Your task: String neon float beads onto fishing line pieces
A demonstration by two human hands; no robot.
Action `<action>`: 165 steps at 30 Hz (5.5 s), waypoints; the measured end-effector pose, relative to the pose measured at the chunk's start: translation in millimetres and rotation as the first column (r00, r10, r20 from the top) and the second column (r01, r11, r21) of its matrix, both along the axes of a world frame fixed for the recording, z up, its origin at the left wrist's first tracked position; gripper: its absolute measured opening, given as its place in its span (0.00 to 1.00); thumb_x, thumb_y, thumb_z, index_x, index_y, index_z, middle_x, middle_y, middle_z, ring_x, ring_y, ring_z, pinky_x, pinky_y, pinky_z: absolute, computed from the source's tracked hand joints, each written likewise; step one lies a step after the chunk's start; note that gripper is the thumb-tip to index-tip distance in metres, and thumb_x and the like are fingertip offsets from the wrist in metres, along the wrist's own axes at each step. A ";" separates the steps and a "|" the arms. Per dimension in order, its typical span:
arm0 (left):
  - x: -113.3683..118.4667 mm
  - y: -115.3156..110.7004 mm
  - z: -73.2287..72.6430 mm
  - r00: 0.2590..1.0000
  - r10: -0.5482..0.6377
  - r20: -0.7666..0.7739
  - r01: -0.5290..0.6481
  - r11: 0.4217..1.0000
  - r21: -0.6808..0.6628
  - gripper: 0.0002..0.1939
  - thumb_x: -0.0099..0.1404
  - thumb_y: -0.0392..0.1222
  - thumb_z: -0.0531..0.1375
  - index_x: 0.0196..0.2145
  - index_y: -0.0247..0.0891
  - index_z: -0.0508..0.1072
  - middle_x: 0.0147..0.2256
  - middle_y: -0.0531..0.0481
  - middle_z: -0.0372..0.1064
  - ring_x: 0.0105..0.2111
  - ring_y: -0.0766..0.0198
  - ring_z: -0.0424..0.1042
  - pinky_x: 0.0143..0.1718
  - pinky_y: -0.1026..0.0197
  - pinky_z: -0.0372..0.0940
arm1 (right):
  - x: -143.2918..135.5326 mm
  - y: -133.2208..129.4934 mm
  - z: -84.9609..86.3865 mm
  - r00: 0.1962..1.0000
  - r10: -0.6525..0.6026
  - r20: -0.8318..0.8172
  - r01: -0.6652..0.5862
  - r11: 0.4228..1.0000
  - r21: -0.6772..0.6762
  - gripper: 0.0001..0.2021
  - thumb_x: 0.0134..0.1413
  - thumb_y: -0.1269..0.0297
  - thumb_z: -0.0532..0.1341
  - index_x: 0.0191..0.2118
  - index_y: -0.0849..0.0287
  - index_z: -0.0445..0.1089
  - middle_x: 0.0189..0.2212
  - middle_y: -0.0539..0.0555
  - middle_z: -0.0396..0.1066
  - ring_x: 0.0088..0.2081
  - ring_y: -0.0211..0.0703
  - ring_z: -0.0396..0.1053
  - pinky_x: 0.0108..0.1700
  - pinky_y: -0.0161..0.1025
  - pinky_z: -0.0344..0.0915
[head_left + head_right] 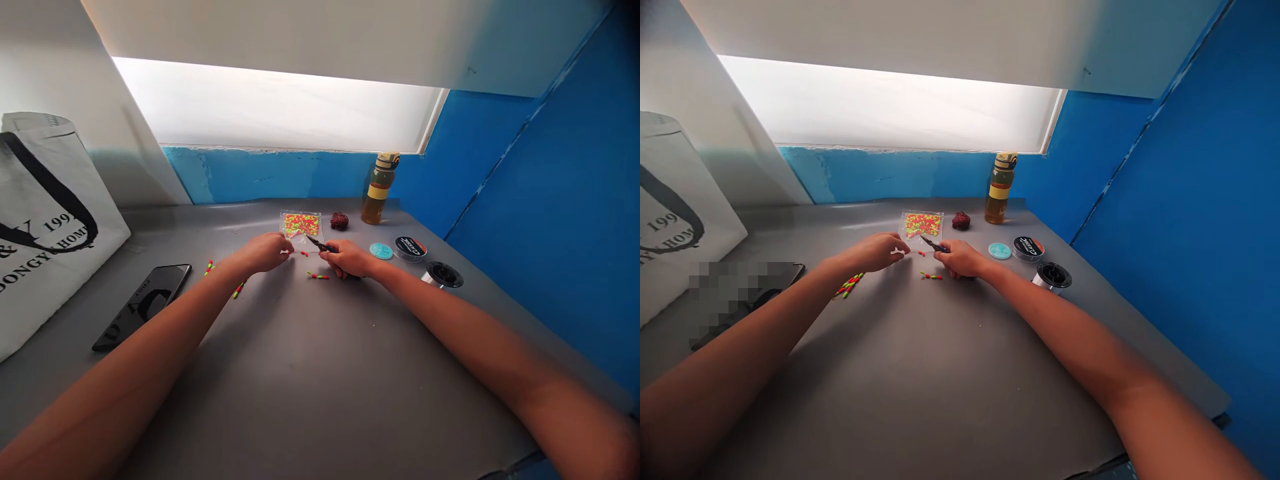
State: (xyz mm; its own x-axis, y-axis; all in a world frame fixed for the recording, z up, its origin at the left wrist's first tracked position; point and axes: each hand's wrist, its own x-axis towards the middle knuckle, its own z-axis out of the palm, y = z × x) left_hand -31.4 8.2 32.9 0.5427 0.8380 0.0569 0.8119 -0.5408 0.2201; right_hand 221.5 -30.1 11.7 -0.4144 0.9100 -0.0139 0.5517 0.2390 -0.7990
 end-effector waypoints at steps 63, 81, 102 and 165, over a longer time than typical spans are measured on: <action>24.7 -1.3 -27.8 0.114 0.666 0.737 0.328 0.675 -0.661 0.08 0.56 0.28 0.68 0.34 0.31 0.75 0.35 0.44 0.76 0.37 0.65 0.77 0.42 0.65 0.70 | -3.2 -1.3 4.3 0.994 0.005 0.111 -0.005 1.000 -0.003 0.09 0.63 0.57 0.56 0.39 0.58 0.66 0.22 0.49 0.67 0.19 0.36 0.66 0.18 0.30 0.58; 23.0 -0.2 -28.6 0.169 0.644 0.746 0.367 0.662 -0.654 0.09 0.60 0.37 0.68 0.38 0.34 0.76 0.39 0.44 0.77 0.37 0.67 0.75 0.41 0.65 0.70 | -3.3 -5.9 8.0 0.989 0.020 0.148 -0.027 0.999 0.044 0.10 0.62 0.56 0.56 0.41 0.57 0.66 0.22 0.48 0.68 0.20 0.36 0.66 0.21 0.31 0.57; 22.7 1.2 -29.4 0.141 0.671 0.728 0.361 0.650 -0.668 0.07 0.59 0.31 0.67 0.37 0.35 0.77 0.37 0.46 0.76 0.36 0.67 0.74 0.44 0.63 0.69 | -5.0 -9.7 11.4 0.982 0.001 0.191 -0.011 0.998 0.055 0.12 0.62 0.54 0.56 0.42 0.58 0.67 0.21 0.47 0.67 0.19 0.35 0.63 0.22 0.32 0.55; 19.3 2.6 -32.8 0.133 0.627 0.767 0.433 0.660 -0.614 0.10 0.58 0.36 0.69 0.38 0.37 0.76 0.37 0.48 0.77 0.34 0.68 0.74 0.37 0.66 0.70 | -3.3 -8.0 13.0 0.983 0.046 0.175 -0.053 0.998 0.035 0.14 0.57 0.57 0.61 0.45 0.58 0.72 0.25 0.49 0.71 0.20 0.34 0.65 0.23 0.32 0.57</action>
